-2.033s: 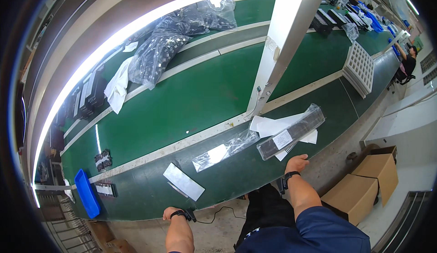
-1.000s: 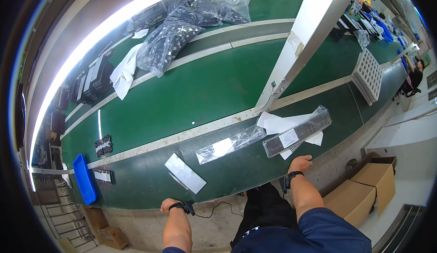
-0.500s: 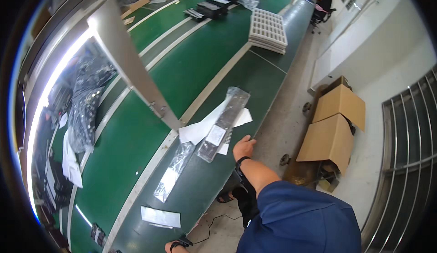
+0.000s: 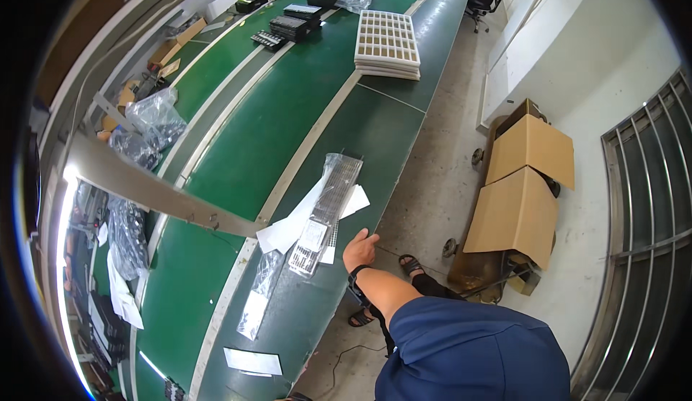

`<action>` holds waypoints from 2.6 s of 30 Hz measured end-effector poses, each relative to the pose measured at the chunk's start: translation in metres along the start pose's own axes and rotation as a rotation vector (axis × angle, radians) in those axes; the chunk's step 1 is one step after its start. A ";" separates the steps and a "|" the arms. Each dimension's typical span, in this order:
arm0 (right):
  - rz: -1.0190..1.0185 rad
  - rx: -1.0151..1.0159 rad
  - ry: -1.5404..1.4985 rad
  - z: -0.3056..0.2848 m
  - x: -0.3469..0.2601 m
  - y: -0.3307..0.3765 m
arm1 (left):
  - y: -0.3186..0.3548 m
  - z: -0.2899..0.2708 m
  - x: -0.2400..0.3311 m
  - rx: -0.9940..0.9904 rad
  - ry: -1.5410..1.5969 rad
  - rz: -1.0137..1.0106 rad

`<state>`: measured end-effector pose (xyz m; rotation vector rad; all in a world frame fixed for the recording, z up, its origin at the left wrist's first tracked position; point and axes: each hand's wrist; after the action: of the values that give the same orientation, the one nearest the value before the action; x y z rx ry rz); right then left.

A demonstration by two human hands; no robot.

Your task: Inspecting small metal parts at a workstation and moving trays along a factory production floor.

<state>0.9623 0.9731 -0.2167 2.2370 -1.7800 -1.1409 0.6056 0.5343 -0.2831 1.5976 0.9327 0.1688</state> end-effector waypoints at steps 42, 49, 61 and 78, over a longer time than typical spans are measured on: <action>-0.616 -1.907 0.249 -0.344 -0.171 -0.217 | 0.580 -0.176 0.639 0.901 0.924 1.720; -0.510 -1.741 0.204 -0.349 -0.248 -0.288 | 0.606 -0.220 0.743 1.183 0.357 1.889; -0.316 -1.625 0.132 -0.349 -0.370 -0.427 | 0.651 -0.282 0.944 -0.593 1.391 1.387; -0.032 -1.318 0.184 -0.371 -0.442 -0.807 | 0.655 -0.307 1.203 0.552 -0.781 1.755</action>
<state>1.8087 1.4790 -0.1096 1.4242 -0.5165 -1.4025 1.5337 1.5672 -0.0798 2.2757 -1.2884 0.4422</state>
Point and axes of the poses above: each hand's wrist, its own y-axis away from the middle knuckle, its own z-axis out of the palm, x = y × z, and after that the axes turned 13 degrees about z, right-handed
